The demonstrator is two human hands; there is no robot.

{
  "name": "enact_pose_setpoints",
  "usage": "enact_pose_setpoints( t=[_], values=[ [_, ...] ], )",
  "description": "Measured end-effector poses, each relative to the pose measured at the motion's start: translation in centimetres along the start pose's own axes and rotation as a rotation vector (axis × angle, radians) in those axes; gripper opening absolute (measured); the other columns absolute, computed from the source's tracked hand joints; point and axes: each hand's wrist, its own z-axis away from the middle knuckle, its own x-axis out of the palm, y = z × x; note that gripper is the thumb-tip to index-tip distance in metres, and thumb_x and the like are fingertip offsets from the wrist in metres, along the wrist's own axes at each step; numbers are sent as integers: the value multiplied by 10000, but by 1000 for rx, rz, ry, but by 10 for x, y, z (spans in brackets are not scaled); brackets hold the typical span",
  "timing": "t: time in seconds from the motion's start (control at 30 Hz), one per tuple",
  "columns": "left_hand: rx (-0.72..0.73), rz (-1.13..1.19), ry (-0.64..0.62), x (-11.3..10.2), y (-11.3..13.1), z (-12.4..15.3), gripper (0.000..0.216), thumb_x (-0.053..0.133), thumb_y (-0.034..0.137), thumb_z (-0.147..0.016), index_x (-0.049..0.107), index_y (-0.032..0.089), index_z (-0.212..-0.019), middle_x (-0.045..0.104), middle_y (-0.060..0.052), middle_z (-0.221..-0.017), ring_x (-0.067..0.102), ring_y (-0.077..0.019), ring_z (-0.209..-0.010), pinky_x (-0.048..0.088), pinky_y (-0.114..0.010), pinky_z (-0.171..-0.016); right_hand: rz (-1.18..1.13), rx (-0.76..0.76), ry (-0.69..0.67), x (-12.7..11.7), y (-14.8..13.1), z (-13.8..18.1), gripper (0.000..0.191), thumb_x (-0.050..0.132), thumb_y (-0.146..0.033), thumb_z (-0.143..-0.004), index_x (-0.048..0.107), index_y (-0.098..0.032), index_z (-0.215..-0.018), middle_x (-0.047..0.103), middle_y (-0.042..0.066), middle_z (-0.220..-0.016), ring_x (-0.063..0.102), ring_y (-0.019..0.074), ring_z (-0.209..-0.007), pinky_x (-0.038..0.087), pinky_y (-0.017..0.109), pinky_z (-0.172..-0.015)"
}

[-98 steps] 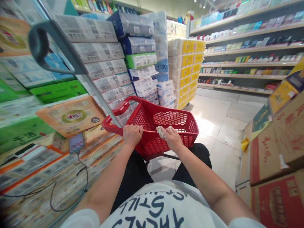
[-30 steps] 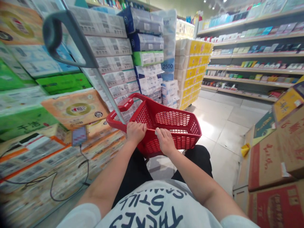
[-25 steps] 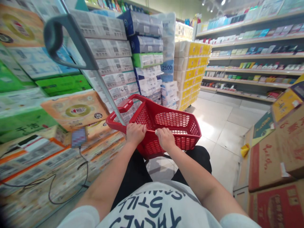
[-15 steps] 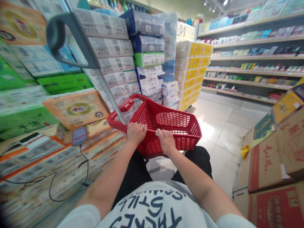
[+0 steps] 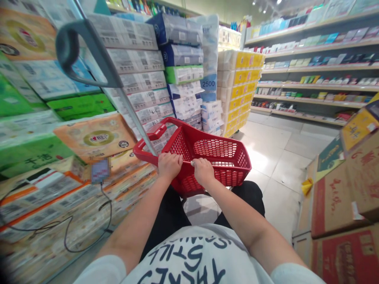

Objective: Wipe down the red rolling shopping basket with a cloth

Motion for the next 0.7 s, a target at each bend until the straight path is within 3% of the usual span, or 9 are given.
enact_pose_setpoints(
  t=[0.1,0.23,0.3,0.43,0.6,0.7],
  values=[
    [-16,5,0,0,0,0,390,385,311,-943,660,199,-691,678,-87,-693,562,-233,-743,312,-429,-828,11,2,-60,-6,-5,-8,290,379,-168,-946,651,-189,-1044,661,77,-981,560,202,-939,410,326,-877],
    [-15,32,-9,-1,1,1,383,388,312,-940,659,202,-693,676,-88,-699,569,-238,-762,309,-429,-829,12,-165,96,3,-1,2,366,354,-135,-942,568,-164,-1238,610,111,-1184,512,225,-1080,373,371,-976],
    [-10,50,-19,-2,1,1,378,392,310,-937,662,204,-695,676,-92,-699,567,-240,-764,309,-432,-824,1,-169,96,5,3,3,359,347,-151,-951,574,-174,-1228,625,104,-1140,532,219,-1034,397,364,-952],
    [-18,31,-15,-2,1,0,383,385,309,-939,669,205,-704,681,-96,-706,562,-241,-753,308,-438,-825,35,-138,-27,1,7,-2,310,389,-181,-943,622,-191,-1148,658,87,-978,564,216,-906,449,348,-856],
    [-17,38,-26,-3,2,0,398,374,313,-945,669,202,-702,681,-97,-711,561,-238,-764,303,-431,-823,7,-304,117,6,17,13,482,343,-99,-925,459,-179,-1386,550,102,-1319,478,232,-1188,379,405,-1026],
    [-11,29,-29,-4,2,0,401,369,313,-948,666,202,-702,681,-93,-712,564,-235,-764,301,-428,-826,-29,-298,130,8,21,16,479,351,-113,-932,455,-193,-1393,576,91,-1289,502,219,-1158,408,398,-1009]
  ],
)
